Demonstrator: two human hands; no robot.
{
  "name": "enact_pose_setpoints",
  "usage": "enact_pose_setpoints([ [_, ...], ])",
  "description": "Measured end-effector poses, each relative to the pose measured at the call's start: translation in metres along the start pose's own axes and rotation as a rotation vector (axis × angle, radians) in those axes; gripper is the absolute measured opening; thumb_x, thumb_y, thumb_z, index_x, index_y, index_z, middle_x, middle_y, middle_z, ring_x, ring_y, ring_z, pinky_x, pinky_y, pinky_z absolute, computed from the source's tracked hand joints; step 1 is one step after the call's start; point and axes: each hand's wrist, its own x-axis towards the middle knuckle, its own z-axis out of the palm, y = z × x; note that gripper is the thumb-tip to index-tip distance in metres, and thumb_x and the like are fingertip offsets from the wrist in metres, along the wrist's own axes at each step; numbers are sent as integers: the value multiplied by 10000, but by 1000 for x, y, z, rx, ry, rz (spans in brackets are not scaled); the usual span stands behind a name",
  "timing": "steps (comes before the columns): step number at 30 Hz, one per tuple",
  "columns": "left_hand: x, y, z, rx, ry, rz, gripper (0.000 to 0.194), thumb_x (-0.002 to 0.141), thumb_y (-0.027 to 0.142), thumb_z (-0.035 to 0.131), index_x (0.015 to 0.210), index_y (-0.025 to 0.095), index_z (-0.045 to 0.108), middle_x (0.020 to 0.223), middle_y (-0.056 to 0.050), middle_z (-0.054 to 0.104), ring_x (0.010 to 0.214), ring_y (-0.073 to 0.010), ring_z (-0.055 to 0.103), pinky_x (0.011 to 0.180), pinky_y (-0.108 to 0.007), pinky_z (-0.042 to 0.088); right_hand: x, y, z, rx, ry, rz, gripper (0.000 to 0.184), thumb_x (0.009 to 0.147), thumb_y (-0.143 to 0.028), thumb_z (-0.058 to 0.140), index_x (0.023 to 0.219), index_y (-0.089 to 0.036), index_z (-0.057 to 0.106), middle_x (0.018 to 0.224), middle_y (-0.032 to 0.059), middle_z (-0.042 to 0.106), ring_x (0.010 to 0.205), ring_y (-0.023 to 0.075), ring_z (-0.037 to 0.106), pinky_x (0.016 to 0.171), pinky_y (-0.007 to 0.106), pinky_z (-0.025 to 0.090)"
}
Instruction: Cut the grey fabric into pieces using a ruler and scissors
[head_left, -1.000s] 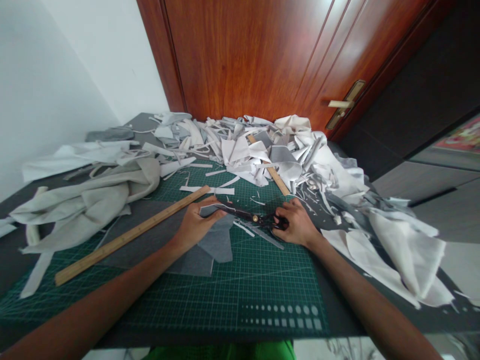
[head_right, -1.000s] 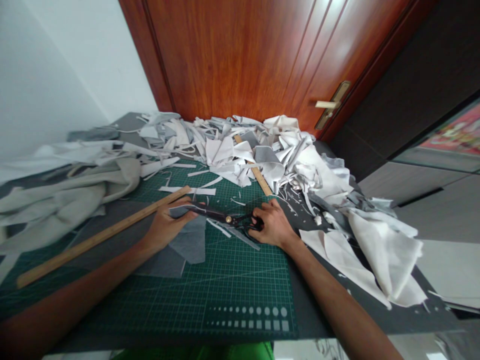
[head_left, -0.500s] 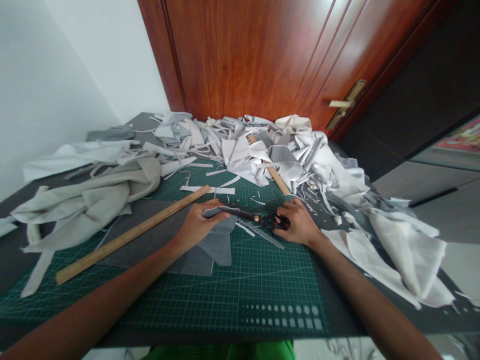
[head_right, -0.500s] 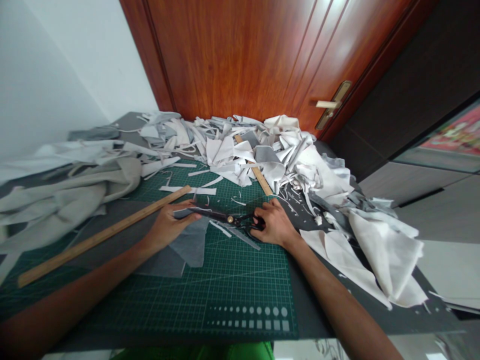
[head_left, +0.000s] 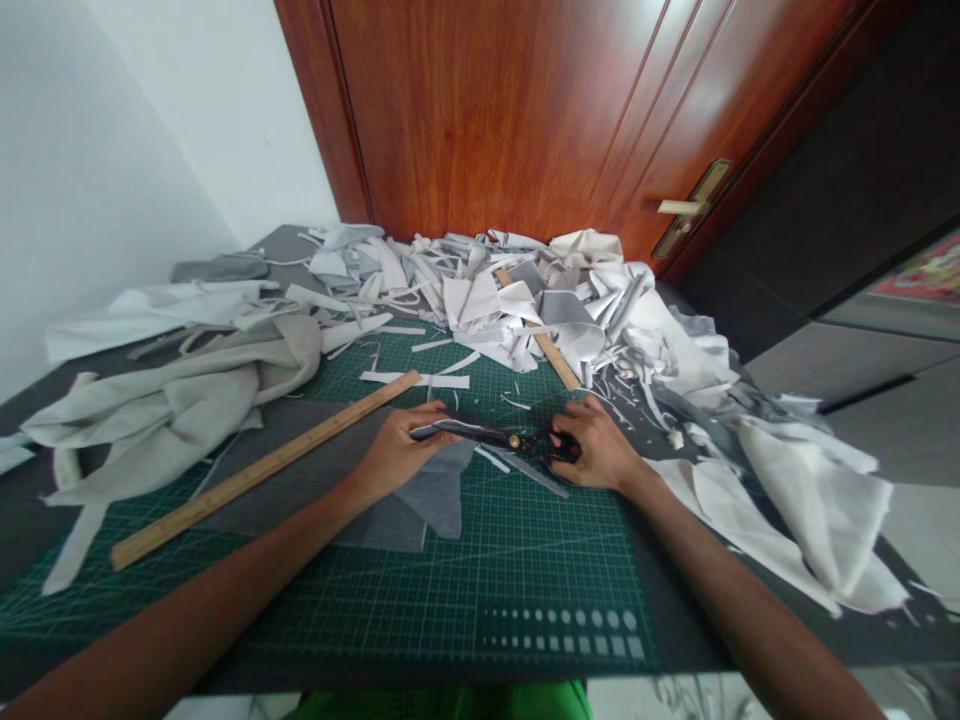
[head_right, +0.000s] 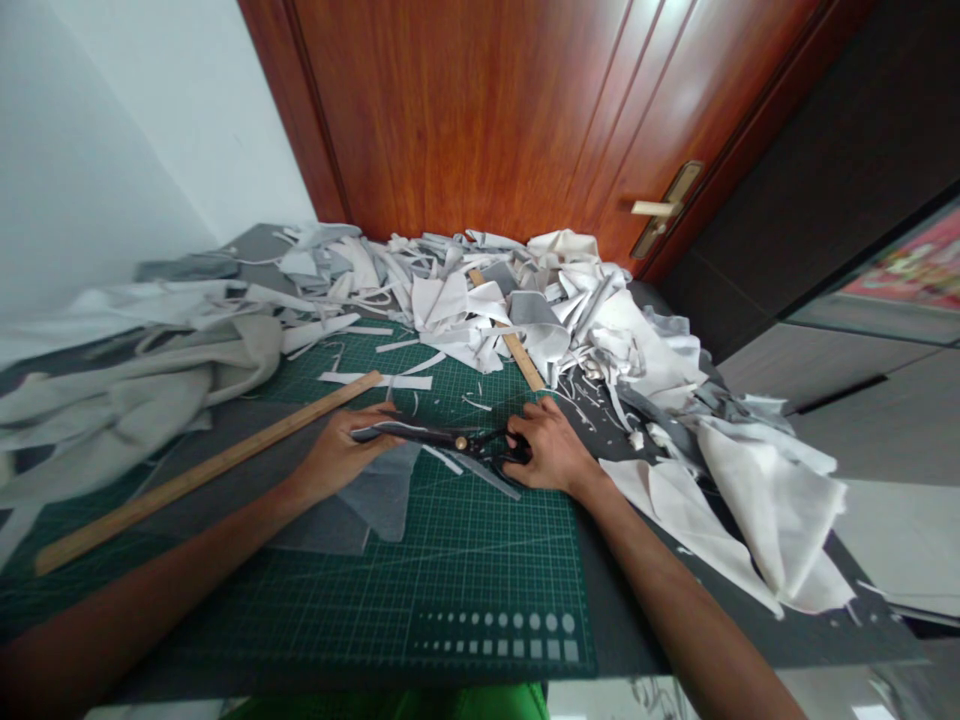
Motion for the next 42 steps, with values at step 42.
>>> enact_pose_setpoints([
  [42, 0, 0, 1, 62, -39, -28, 183, 862, 344, 732, 847, 185, 821, 783, -28, 694, 687, -164, 642, 606, -241, 468, 1, 1, 4, -47, 54, 15, 181, 740, -268, 702, 706, -230, 528, 660, -16, 543, 703, 189, 507, 809, 370, 347],
])
